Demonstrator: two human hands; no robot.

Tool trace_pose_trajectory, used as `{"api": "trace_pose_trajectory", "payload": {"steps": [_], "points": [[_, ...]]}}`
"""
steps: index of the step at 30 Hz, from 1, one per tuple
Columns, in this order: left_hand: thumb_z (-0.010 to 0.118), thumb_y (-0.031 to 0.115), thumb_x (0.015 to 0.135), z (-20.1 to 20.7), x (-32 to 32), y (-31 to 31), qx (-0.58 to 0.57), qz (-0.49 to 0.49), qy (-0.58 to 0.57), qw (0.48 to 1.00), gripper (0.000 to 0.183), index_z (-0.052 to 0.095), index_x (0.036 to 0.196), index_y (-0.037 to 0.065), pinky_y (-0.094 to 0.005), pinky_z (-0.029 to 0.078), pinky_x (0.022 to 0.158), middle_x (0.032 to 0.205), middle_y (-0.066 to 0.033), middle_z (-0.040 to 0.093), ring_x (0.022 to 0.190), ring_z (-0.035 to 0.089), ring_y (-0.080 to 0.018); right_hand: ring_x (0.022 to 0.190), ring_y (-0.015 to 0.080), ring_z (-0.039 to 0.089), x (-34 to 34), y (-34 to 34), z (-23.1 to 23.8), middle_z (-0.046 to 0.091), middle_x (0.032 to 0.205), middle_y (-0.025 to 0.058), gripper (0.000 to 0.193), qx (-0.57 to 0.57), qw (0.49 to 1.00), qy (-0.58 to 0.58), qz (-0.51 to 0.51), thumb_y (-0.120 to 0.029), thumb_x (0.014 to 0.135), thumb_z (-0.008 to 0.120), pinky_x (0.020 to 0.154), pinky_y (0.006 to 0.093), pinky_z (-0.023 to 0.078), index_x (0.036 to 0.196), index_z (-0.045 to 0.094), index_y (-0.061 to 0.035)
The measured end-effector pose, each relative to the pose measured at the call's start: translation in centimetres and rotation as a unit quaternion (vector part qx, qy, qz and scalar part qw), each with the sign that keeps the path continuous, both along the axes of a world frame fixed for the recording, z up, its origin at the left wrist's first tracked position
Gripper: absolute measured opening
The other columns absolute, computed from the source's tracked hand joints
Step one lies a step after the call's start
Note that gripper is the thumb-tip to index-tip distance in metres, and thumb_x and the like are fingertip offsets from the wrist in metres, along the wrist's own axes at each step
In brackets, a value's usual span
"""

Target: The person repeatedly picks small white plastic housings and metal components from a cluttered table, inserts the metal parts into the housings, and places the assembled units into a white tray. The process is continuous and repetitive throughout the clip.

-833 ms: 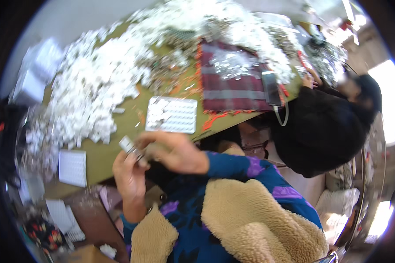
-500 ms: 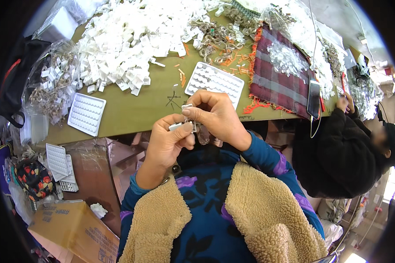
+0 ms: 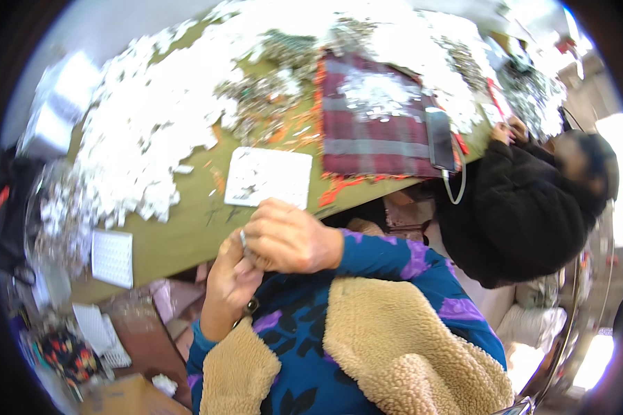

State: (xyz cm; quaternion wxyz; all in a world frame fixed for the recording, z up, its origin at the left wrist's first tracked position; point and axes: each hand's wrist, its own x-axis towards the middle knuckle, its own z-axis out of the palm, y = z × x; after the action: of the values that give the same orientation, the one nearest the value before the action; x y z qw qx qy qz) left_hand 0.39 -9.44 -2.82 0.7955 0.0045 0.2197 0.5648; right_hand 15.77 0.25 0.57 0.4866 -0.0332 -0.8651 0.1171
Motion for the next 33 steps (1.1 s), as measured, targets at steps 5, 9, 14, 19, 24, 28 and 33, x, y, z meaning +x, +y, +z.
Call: {"api": "trace_pose_trajectory", "payload": {"steps": [5,9,14,19,24,28,33], "points": [[0.059,0.023,0.099,0.6,1.0,0.4,-0.028,0.014,-0.009,0.999,0.020,0.052,0.111,0.008,-0.0135,0.036,0.041,0.088,-0.0014,0.057,0.055,0.047,-0.0014,0.088,0.0306,0.061,4.6,0.7,0.5,0.065,0.101,0.0123,0.029,-0.126,0.991,-0.029,0.017,-0.005,0.073,0.075,0.078,0.0412,0.051,0.099,0.063,-0.0001],[0.062,0.023,0.097,0.6,1.6,1.5,0.038,-0.024,0.031,0.999,0.024,0.051,0.111,0.007,-0.0155,0.039,0.041,0.102,-0.0131,0.062,0.057,0.052,-0.0040,0.089,0.0358,0.061,13.2,7.7,-0.4,0.063,0.098,0.0186,0.021,-0.237,0.885,0.017,-0.400,0.006,0.078,0.057,0.079,0.0408,0.050,0.096,0.067,0.0013],[0.062,0.020,0.097,0.3,3.0,2.3,0.037,-0.061,0.081,0.994,0.021,0.053,0.110,0.006,-0.0172,0.041,0.042,0.101,-0.0162,0.066,0.059,0.053,-0.0062,0.094,0.0371,0.057,17.0,12.9,-3.1,0.060,0.101,0.0178,0.027,-0.184,0.804,-0.107,-0.555,0.002,0.077,0.054,0.082,0.0435,0.046,0.100,0.067,-0.0015],[0.063,0.017,0.096,0.2,3.8,2.7,0.019,-0.067,0.086,0.994,0.018,0.055,0.108,0.005,-0.0178,0.042,0.043,0.100,-0.0175,0.067,0.058,0.052,-0.0069,0.095,0.0328,0.055,15.1,12.4,-3.8,0.058,0.100,0.0141,0.027,-0.126,0.857,-0.124,-0.484,0.003,0.078,0.055,0.081,0.0407,0.042,0.097,0.070,-0.0077],[0.064,0.016,0.096,0.2,3.5,2.7,0.031,-0.076,0.083,0.993,0.019,0.055,0.106,0.004,-0.0173,0.042,0.043,0.099,-0.0181,0.067,0.057,0.052,-0.0065,0.101,0.0354,0.057,16.0,11.0,-3.7,0.058,0.109,0.0182,0.019,-0.186,0.879,-0.036,-0.437,0.010,0.078,0.054,0.088,0.0400,0.047,0.089,0.065,-0.0005],[0.064,0.016,0.096,0.3,3.5,2.6,0.043,-0.076,0.081,0.993,0.020,0.055,0.106,0.001,-0.0173,0.043,0.043,0.099,-0.0182,0.067,0.057,0.052,-0.0063,0.086,0.0327,0.061,16.3,10.7,-3.2,0.058,0.107,0.0181,0.013,-0.228,0.868,0.049,-0.438,0.011,0.083,0.053,0.074,0.0362,0.051,0.086,0.062,0.0018],[0.064,0.017,0.096,0.4,3.4,2.5,0.039,-0.079,0.081,0.993,0.022,0.055,0.105,0.000,-0.0177,0.044,0.043,0.097,-0.0186,0.067,0.057,0.052,-0.0065,0.076,0.0279,0.062,15.8,9.7,-2.2,0.061,0.091,0.0147,0.008,-0.325,0.834,0.023,-0.446,0.007,0.082,0.062,0.069,0.0351,0.049,0.088,0.065,0.0027]]}}
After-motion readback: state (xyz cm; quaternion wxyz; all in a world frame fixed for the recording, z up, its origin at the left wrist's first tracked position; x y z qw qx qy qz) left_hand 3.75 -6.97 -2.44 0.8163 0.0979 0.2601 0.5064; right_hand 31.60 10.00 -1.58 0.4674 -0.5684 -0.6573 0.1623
